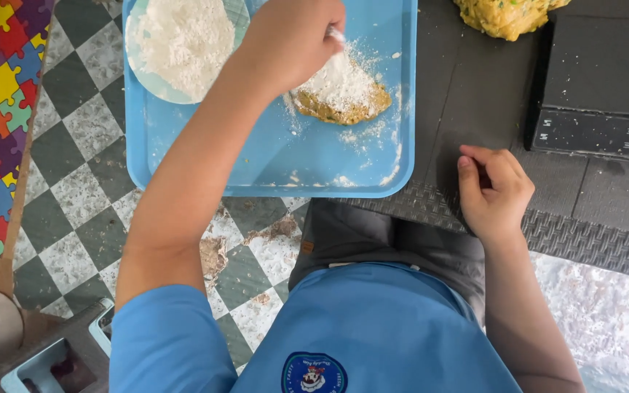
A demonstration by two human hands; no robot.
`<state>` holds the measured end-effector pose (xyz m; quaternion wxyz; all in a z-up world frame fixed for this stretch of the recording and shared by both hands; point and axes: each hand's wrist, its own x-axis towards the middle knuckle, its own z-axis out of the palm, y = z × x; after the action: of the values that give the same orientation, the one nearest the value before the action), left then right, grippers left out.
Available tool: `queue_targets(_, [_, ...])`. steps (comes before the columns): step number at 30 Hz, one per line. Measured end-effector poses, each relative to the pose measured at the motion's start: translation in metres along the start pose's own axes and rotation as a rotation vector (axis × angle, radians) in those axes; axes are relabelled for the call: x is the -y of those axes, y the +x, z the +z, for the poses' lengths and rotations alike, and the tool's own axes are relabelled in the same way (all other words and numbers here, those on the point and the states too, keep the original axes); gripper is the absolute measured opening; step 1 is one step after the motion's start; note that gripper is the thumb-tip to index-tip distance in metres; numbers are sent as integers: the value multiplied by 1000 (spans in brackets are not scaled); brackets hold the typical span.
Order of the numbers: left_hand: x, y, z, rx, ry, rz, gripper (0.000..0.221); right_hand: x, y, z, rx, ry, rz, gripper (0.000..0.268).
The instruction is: Portioning dough using a scraper and scale, then kneading and shaping individual pieces on a tray with flour.
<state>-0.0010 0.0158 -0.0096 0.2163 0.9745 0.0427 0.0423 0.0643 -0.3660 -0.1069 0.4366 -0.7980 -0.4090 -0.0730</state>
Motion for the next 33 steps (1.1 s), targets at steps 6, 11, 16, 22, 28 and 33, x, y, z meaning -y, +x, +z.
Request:
queue_targets(6, [28,-6,32,-89,135,-111,29,0,-2,1,-6,-2,5,10])
queue_targets(11, [37,-15,61,-62,103,-189,63,-1,-2,1,3,1,0,9])
queue_targets(16, [43,-8,45,-45,-186,-424,66,-3,-2,2,6,6,-20,7])
queue_targets(22, [18,-12,17,-84,-423,-470,44,-4,-4,3,6,3,-35,9])
queue_targets(28, [-6,-31,26,-239,-145,-201,26,-5,-4,3,11,-20,-50,10])
queue_targets(33, [-11,-30,41,-284,85,-48,18,-5,-3,4,27,-33,-58,10])
